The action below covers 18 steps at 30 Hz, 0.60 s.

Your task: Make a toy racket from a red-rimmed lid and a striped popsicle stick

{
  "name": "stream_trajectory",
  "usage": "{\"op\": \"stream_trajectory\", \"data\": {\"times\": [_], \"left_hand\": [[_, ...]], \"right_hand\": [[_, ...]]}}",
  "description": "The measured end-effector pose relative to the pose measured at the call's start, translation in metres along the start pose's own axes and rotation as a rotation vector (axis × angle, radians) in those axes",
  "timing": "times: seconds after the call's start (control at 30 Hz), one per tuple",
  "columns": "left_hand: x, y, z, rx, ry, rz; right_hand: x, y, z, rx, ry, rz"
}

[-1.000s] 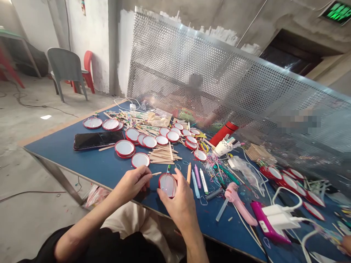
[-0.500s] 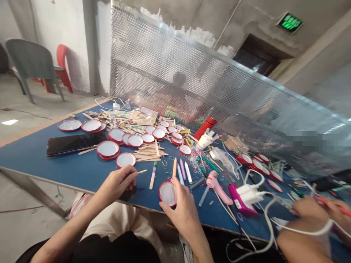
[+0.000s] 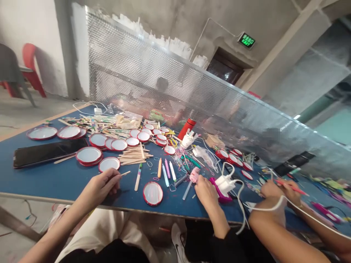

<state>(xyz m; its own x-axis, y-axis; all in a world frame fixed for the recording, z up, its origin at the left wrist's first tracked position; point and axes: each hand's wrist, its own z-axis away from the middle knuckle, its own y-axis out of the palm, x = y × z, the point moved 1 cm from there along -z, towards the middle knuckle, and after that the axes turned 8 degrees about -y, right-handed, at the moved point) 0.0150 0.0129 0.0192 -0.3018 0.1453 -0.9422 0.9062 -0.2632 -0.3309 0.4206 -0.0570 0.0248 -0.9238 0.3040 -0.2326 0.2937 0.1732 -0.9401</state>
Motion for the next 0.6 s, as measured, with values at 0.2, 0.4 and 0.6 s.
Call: {"op": "stream_trajectory", "data": {"times": [0.2, 0.4, 0.6], "left_hand": [[-0.009, 0.002, 0.006, -0.018, -0.013, 0.039], [-0.01, 0.003, 0.007, -0.002, -0.006, 0.049], [-0.008, 0.004, 0.009, 0.011, -0.003, 0.031]], "right_hand": [[-0.014, 0.014, -0.004, -0.05, -0.029, -0.076], [-0.008, -0.006, 0.02, -0.269, 0.128, -0.566], [0.065, -0.06, 0.062, -0.178, 0.181, -1.357]]}}
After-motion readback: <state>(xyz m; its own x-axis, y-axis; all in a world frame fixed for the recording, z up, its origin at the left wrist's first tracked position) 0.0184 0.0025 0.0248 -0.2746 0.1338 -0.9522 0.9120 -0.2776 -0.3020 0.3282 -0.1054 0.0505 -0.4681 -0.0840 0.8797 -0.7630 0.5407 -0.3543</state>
